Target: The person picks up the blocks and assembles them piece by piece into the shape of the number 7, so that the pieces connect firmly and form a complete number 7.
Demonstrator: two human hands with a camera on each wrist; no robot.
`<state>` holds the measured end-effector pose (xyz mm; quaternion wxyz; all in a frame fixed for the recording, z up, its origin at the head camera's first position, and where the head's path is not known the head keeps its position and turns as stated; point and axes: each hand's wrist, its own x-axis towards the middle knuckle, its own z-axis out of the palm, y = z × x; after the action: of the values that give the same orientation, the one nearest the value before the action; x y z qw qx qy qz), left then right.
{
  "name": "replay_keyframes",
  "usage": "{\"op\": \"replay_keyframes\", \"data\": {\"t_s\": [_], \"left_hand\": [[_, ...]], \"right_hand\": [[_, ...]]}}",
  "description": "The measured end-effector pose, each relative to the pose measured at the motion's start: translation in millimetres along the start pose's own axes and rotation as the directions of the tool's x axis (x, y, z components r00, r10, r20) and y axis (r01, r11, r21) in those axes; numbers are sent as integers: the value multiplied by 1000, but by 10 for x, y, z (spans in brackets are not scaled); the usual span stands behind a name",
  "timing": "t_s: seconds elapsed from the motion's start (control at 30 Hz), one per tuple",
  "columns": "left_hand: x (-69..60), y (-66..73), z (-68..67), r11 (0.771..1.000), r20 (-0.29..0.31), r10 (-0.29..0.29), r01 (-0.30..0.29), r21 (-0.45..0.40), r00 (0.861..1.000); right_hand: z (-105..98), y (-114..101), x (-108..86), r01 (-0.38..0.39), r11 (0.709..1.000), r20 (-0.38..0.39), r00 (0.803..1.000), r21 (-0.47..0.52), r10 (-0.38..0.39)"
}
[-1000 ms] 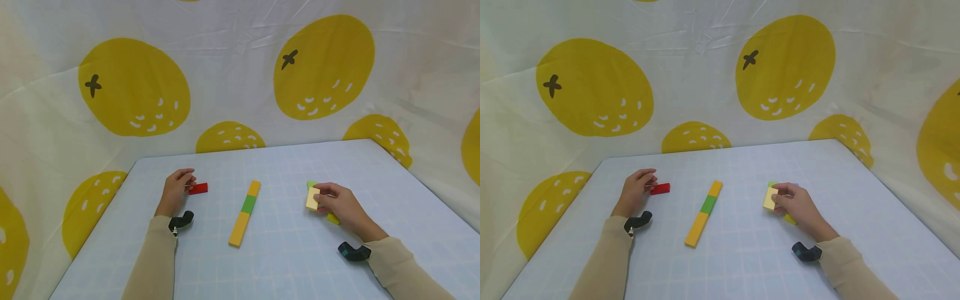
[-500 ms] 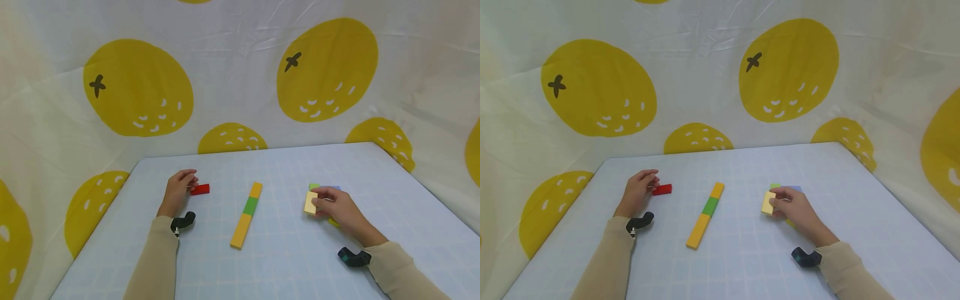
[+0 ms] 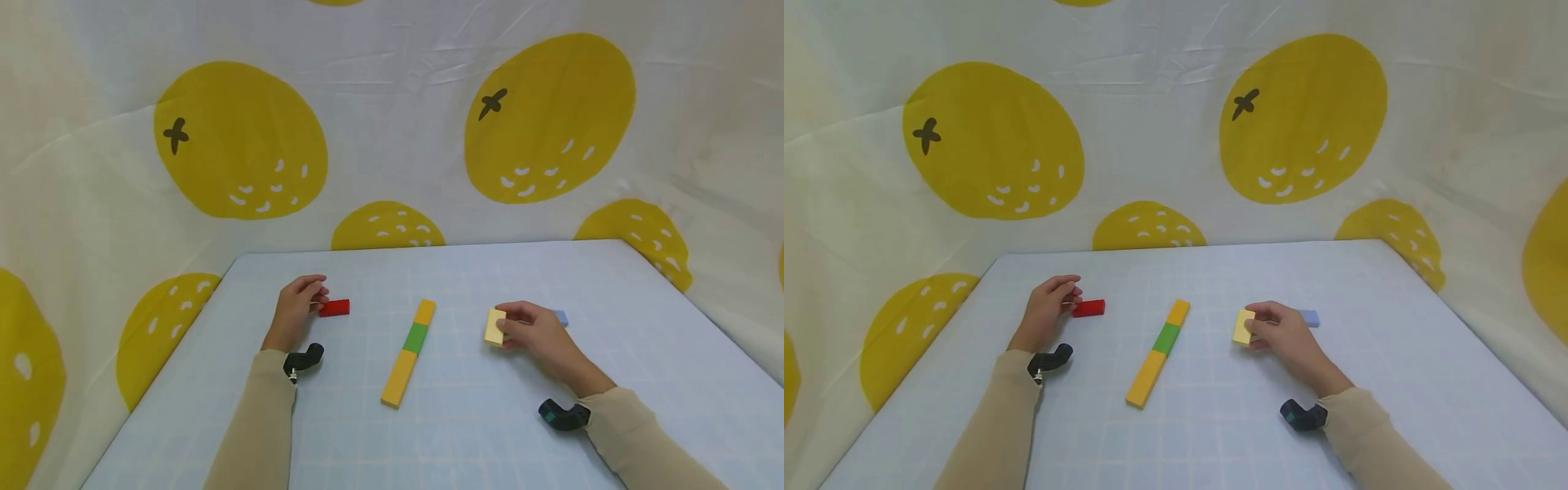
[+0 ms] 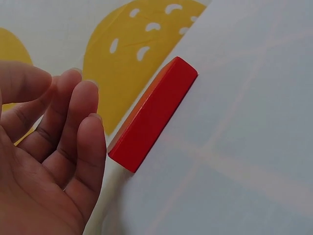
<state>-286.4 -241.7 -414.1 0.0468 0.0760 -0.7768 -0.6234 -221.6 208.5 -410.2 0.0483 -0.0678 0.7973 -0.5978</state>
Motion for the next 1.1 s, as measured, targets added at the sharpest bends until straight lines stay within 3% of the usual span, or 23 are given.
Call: {"op": "replay_keyframes", "data": {"t_s": [0.47,0.6,0.8,0.97,1.1], "left_hand": [[-2,50,26,1000,5,5,-5,12,1000],[-20,28,43,1000,-4,3,-3,17,1000],[-35,-24,50,999,-54,39,-39,1,998],[-52,-29,64,998,-105,58,-60,-10,993],[-53,-27,72,996,-107,81,-84,-17,991]], "right_hand": [[84,-100,176,-82,997,18,996,8,82],[120,-91,237,-90,995,26,996,53,89],[197,-101,346,-65,993,39,997,99,62],[277,-140,427,-92,990,47,995,106,87],[324,-176,472,-96,986,31,995,138,93]]}}
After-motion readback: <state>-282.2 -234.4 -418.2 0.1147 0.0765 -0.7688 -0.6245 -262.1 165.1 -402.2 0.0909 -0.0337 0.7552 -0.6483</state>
